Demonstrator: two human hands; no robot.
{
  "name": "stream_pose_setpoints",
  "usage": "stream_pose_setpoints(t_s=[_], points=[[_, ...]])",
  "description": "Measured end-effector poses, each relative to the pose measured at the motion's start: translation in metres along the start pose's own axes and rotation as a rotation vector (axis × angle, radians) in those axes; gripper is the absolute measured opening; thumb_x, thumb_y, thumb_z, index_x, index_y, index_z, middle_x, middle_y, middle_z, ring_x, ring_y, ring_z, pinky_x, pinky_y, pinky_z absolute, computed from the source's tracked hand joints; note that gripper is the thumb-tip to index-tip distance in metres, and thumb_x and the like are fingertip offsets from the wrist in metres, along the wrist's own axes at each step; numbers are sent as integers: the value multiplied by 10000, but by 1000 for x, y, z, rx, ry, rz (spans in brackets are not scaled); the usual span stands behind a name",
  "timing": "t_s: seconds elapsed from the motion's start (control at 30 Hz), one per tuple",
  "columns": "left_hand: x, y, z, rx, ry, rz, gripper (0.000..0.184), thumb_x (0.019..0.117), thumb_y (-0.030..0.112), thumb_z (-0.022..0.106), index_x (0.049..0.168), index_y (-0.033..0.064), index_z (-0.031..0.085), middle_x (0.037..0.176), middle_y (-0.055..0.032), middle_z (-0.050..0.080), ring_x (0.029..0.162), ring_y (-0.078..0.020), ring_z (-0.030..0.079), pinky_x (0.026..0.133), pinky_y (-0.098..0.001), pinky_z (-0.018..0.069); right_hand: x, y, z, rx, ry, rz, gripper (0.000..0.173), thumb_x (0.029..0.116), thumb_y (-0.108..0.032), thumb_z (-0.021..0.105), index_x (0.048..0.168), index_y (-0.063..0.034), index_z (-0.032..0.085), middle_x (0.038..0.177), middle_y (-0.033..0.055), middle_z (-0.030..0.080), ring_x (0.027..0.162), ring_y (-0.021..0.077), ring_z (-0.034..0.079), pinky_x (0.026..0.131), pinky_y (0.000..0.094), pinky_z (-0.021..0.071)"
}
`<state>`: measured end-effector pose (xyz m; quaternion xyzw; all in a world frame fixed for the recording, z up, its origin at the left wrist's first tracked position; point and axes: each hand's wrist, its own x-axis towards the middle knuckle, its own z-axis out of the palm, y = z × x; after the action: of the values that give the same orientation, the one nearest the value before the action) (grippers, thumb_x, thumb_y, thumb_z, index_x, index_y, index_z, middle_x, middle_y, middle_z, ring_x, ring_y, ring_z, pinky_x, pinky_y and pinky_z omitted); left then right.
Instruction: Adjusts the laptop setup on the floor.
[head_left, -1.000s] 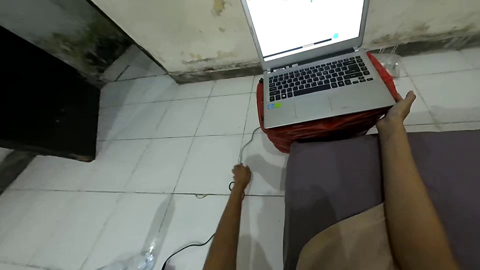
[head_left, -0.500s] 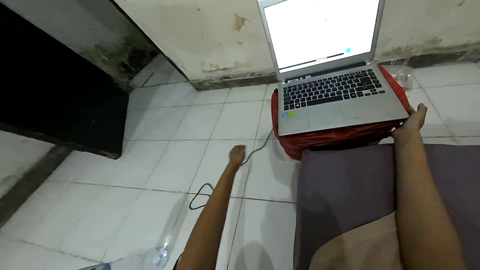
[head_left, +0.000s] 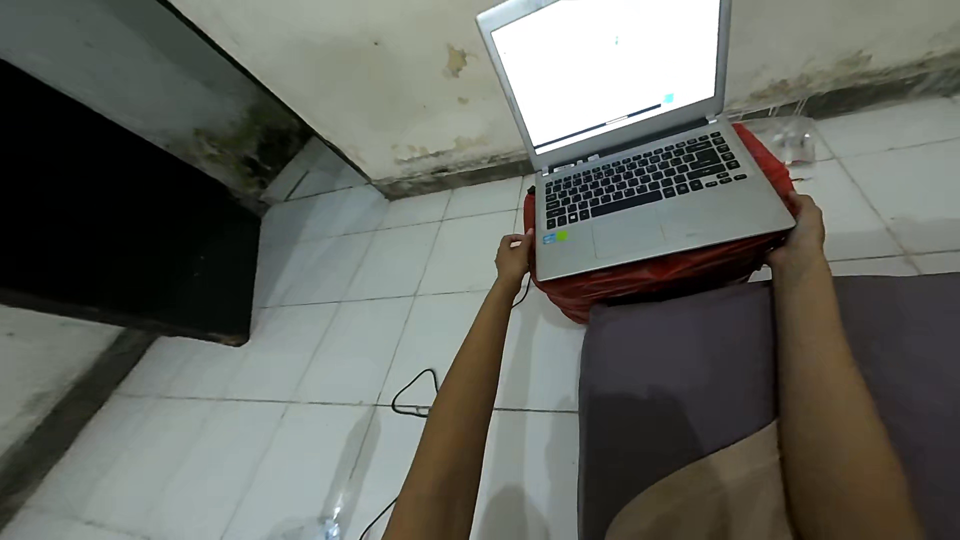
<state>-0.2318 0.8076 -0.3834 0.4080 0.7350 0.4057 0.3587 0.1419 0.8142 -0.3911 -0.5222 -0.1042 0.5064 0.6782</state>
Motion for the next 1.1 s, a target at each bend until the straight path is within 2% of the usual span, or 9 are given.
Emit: stream_pose_setpoints(t_s=[0.1, 0.23, 0.3, 0.5, 0.6, 0.7, 0.87, 0.97, 1.1], points=[[-1, 1, 6, 32, 13, -46, 549, 1089, 378, 486, 1417, -60, 441, 1245, -314, 597, 1110, -384, 605, 947, -527, 490, 0, 0, 1, -37, 24, 2, 455, 1055, -377, 468, 1417, -103, 504, 1346, 90, 581, 1198, 186, 587, 971, 407, 505], [5, 8, -2, 299, -51, 32, 501, 1107, 353, 446, 1261, -111, 554, 1209, -339, 594, 1111, -427, 595, 955, -568, 468, -1, 0, 1, -39, 44, -5, 443, 1045, -355, 500, 1404, -97, 518, 1333, 95, 584, 1184, 183, 589, 959, 395, 503], [6, 14, -8, 398, -102, 60, 491, 1109, 331, 444, 1272, -119, 557, 1219, -353, 592, 1114, -445, 602, 961, -580, 471, 0, 1, 0, -33, 38, -21, 439, 1047, -343, 499, 1400, -81, 510, 1314, 99, 585, 1164, 180, 592, 950, 389, 509], [6, 29, -10, 329, -186, -109, 484, 1122, 342, 396, 1410, -43, 445, 1349, -306, 539, 1200, -395, 566, 989, -543, 463, 1, 1, 1, -33, 66, -9, 436, 1042, -348, 511, 1384, -78, 525, 1311, 100, 589, 1167, 186, 593, 947, 389, 506], [9, 19, -10, 164, -243, -165, 584, 1120, 440, 311, 1528, 23, 286, 1421, -286, 505, 1235, -405, 561, 956, -575, 491, -4, -1, 1, -95, 71, -25, 468, 1062, -381, 442, 1390, -57, 528, 1345, 126, 576, 1200, 212, 576, 968, 420, 489], [13, 2, 0, 20, -328, -223, 731, 1072, 612, 112, 1472, 106, 455, 1372, -211, 553, 1171, -331, 566, 919, -530, 470, -4, -2, -4, -219, 81, -27, 560, 1079, -476, 362, 1400, -51, 536, 1400, 154, 549, 1252, 249, 542, 988, 476, 462], [20, 13, -8, -4, -251, -251, 791, 1057, 648, 147, 1443, 39, 473, 1329, -247, 561, 1126, -341, 582, 916, -531, 475, 0, -2, -11, -379, -11, -8, 673, 1057, -588, 312, 1483, -92, 470, 1485, 177, 491, 1280, 346, 526, 951, 588, 458], [24, 21, -16, 44, -248, -198, 827, 1024, 709, 204, 1475, 64, 459, 1391, -248, 542, 1223, -356, 565, 987, -557, 462, 4, -1, -15, -436, -159, -12, 742, 1052, -643, 238, 1505, -88, 432, 1502, 173, 484, 1240, 349, 568, 938, 568, 488], [31, 15, -40, 161, -190, -161, 844, 1009, 694, 377, 1426, -30, 501, 1365, -272, 573, 1247, -368, 578, 1055, -558, 453, -6, 1, -8, -520, -414, 36, 783, 1051, -654, 144, 1493, -74, 430, 1492, 168, 487, 1214, 321, 588, 929, 527, 507]])
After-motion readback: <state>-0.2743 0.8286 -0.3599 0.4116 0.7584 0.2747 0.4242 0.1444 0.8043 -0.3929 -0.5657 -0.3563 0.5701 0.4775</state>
